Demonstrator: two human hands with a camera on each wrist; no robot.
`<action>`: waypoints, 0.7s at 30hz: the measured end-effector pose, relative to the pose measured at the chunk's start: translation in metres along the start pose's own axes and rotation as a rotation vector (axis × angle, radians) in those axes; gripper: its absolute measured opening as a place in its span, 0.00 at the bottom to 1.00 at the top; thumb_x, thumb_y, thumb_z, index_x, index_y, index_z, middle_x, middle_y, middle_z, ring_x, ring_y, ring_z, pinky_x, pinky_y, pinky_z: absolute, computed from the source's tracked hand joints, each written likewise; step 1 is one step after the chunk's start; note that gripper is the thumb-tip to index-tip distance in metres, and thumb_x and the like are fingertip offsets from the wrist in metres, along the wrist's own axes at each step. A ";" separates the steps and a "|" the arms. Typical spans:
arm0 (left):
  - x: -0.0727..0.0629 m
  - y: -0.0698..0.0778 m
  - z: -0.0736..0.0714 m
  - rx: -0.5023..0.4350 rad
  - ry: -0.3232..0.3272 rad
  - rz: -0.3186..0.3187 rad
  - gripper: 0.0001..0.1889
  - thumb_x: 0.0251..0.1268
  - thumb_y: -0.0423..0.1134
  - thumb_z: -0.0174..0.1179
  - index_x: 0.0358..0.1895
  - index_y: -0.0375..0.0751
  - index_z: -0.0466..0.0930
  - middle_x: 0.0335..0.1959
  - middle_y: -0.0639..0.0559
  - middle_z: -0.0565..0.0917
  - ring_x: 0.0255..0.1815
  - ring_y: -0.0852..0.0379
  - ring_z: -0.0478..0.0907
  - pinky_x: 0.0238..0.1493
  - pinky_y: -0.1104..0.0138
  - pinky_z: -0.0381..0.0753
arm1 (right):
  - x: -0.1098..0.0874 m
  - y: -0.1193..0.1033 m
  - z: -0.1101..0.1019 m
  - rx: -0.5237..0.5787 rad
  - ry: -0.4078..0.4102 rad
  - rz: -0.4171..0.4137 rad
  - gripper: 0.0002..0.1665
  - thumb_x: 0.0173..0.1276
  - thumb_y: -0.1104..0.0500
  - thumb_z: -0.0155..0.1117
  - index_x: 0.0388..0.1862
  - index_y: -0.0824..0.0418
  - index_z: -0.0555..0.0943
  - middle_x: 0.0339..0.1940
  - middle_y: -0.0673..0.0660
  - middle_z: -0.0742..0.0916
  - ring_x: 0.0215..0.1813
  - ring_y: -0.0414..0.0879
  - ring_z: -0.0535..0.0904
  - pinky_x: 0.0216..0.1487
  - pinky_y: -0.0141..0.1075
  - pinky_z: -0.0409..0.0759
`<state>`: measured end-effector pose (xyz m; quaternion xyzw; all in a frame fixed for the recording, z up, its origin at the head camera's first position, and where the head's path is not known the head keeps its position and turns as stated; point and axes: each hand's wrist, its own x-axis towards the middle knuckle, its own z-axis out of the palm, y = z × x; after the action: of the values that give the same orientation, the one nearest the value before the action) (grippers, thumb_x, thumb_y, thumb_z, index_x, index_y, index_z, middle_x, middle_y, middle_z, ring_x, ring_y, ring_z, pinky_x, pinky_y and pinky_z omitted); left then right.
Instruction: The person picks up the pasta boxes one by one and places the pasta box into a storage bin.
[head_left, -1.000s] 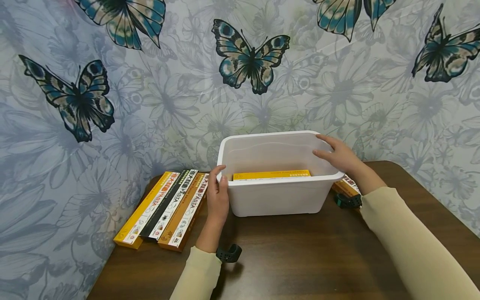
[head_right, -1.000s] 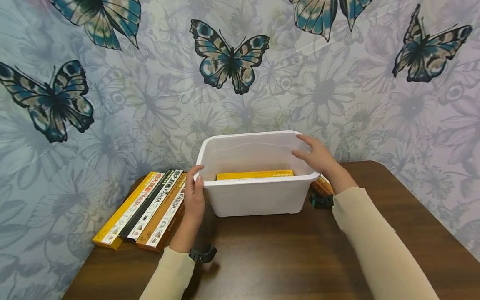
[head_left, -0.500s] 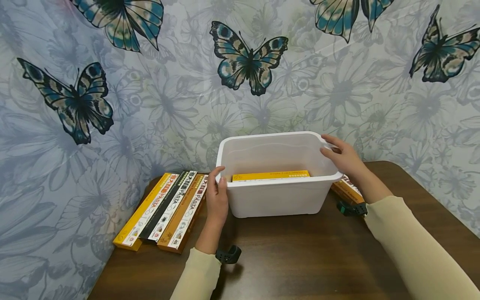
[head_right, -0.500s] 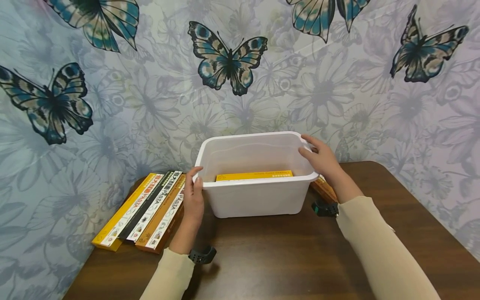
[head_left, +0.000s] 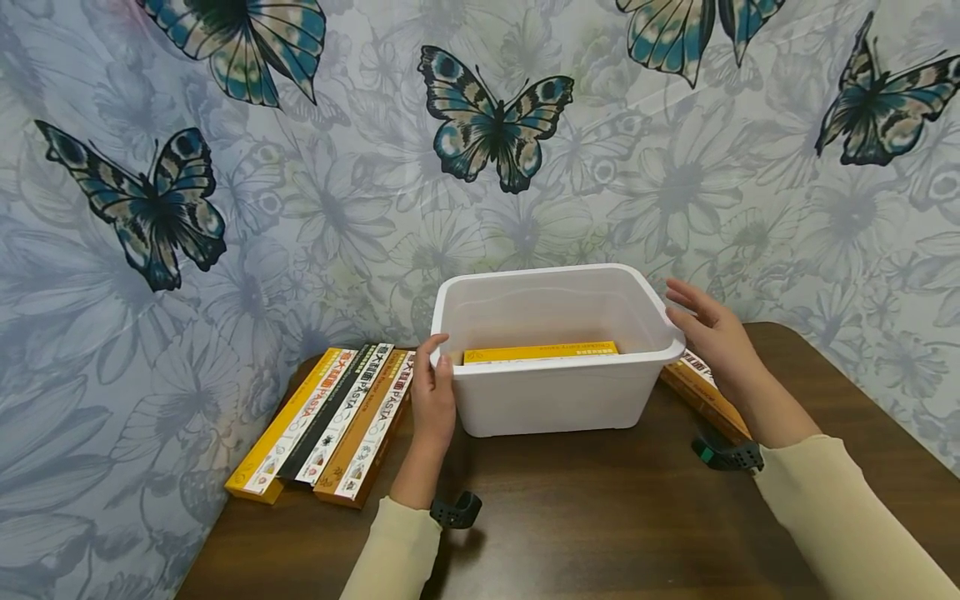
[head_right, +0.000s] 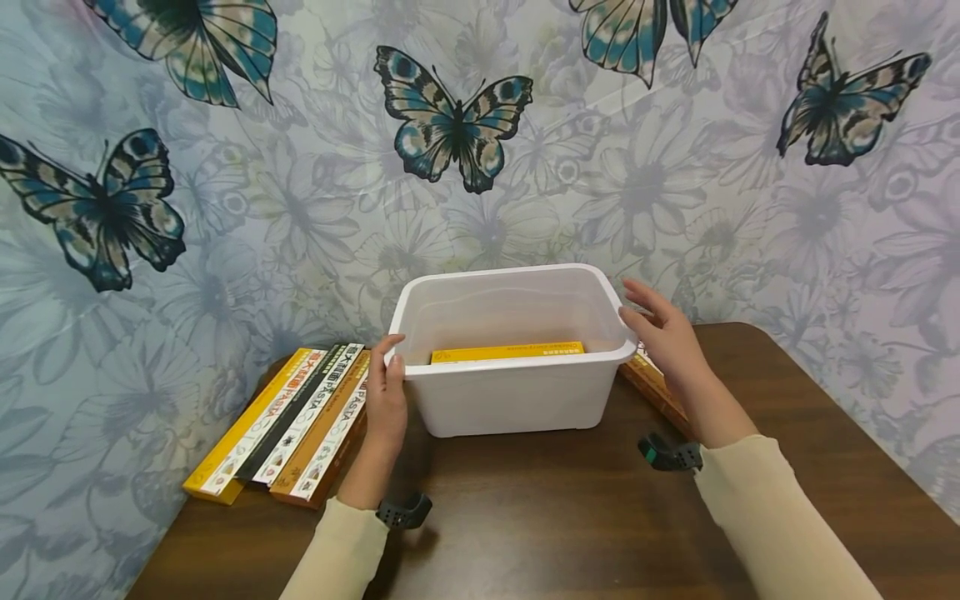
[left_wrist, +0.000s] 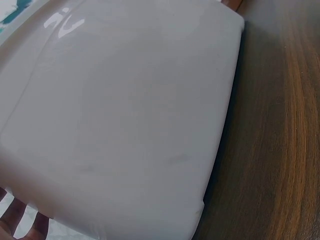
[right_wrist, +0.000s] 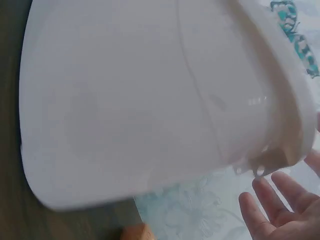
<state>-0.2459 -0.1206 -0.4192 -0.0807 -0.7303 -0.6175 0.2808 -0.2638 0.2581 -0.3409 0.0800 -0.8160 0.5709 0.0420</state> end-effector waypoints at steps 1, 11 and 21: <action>0.000 0.000 0.000 -0.001 0.000 -0.001 0.21 0.75 0.48 0.44 0.66 0.51 0.69 0.66 0.44 0.72 0.65 0.42 0.69 0.66 0.45 0.67 | -0.003 0.001 0.000 0.038 0.003 -0.006 0.37 0.77 0.40 0.50 0.81 0.40 0.55 0.82 0.61 0.60 0.74 0.51 0.64 0.49 0.18 0.75; 0.001 0.000 -0.002 -0.015 -0.004 0.001 0.21 0.75 0.47 0.45 0.67 0.51 0.69 0.67 0.45 0.71 0.66 0.44 0.68 0.67 0.44 0.65 | -0.030 0.013 0.004 0.339 0.062 -0.123 0.32 0.77 0.55 0.55 0.78 0.49 0.64 0.67 0.47 0.74 0.57 0.29 0.78 0.50 0.22 0.80; -0.001 0.000 -0.001 -0.011 -0.009 0.005 0.21 0.75 0.48 0.44 0.66 0.51 0.69 0.67 0.43 0.71 0.65 0.45 0.69 0.65 0.44 0.67 | -0.062 0.047 -0.020 0.426 0.169 -0.168 0.28 0.75 0.63 0.56 0.73 0.52 0.68 0.59 0.41 0.78 0.53 0.28 0.81 0.45 0.20 0.80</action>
<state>-0.2455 -0.1212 -0.4198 -0.0869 -0.7279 -0.6204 0.2786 -0.2116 0.2979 -0.3873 0.1065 -0.6612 0.7293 0.1398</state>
